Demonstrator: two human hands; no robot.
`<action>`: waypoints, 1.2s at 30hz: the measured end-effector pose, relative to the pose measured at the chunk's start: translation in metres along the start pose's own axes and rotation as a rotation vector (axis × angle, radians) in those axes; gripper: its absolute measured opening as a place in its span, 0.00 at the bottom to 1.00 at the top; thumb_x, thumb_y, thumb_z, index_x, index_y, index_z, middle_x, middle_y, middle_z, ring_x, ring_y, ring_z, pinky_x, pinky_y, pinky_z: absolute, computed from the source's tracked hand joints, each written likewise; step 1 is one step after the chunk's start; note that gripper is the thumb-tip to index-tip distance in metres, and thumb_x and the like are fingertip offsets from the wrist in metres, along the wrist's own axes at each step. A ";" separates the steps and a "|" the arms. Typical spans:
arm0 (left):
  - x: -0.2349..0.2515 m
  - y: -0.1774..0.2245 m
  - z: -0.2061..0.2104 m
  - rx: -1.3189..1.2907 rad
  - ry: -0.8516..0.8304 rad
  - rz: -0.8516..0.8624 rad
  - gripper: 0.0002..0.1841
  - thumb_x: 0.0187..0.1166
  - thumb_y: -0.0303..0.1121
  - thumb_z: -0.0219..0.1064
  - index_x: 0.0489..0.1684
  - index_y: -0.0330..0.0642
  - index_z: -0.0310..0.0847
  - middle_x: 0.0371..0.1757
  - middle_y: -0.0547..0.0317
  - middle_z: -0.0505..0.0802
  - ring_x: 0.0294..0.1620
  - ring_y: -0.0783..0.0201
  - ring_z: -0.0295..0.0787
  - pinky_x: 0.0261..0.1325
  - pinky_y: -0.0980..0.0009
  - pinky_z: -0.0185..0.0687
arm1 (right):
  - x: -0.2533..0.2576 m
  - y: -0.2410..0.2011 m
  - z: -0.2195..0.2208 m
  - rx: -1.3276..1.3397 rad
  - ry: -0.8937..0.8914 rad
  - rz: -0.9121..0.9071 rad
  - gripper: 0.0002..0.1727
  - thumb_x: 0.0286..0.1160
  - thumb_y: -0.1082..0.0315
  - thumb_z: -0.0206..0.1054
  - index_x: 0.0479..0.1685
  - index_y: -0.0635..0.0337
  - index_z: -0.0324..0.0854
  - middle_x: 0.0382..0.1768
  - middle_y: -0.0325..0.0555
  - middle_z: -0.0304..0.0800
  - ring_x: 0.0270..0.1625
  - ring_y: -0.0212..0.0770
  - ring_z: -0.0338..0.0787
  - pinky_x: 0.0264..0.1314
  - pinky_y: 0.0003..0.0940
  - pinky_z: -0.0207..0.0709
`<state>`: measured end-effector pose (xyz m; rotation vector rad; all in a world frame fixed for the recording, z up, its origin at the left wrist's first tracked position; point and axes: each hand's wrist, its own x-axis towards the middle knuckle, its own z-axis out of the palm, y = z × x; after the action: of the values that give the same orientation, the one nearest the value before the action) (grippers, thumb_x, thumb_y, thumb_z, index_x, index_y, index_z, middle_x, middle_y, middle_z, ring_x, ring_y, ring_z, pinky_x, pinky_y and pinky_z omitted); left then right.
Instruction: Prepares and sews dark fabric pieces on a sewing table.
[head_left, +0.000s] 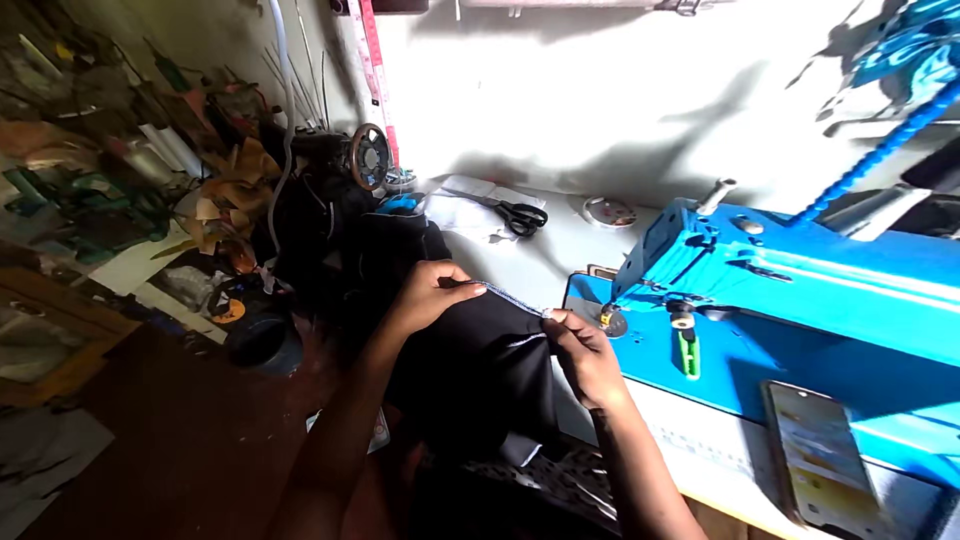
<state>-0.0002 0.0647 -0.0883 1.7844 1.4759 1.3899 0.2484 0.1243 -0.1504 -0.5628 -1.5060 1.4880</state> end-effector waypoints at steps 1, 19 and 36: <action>0.000 0.000 0.000 -0.003 -0.002 -0.001 0.06 0.71 0.26 0.78 0.28 0.35 0.88 0.34 0.60 0.92 0.35 0.75 0.87 0.40 0.78 0.83 | -0.001 0.000 0.000 -0.002 0.012 -0.001 0.12 0.86 0.72 0.55 0.43 0.55 0.86 0.33 0.27 0.91 0.37 0.21 0.89 0.44 0.21 0.84; -0.005 0.016 -0.009 0.055 -0.234 0.032 0.09 0.72 0.32 0.77 0.33 0.34 0.88 0.27 0.63 0.89 0.30 0.78 0.82 0.37 0.79 0.78 | 0.051 -0.041 0.011 -0.588 -0.202 -0.333 0.06 0.70 0.65 0.76 0.39 0.57 0.92 0.39 0.37 0.94 0.47 0.26 0.90 0.57 0.28 0.83; -0.062 0.004 0.002 -0.536 0.395 -0.503 0.08 0.86 0.29 0.62 0.50 0.35 0.85 0.29 0.67 0.89 0.20 0.80 0.79 0.23 0.85 0.73 | 0.050 -0.041 -0.007 -0.488 -0.149 -0.282 0.08 0.71 0.70 0.73 0.44 0.64 0.88 0.39 0.33 0.94 0.39 0.16 0.89 0.48 0.14 0.84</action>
<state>0.0076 0.0075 -0.1116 0.7780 1.4152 1.6998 0.2417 0.1632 -0.0988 -0.5001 -1.9933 0.9629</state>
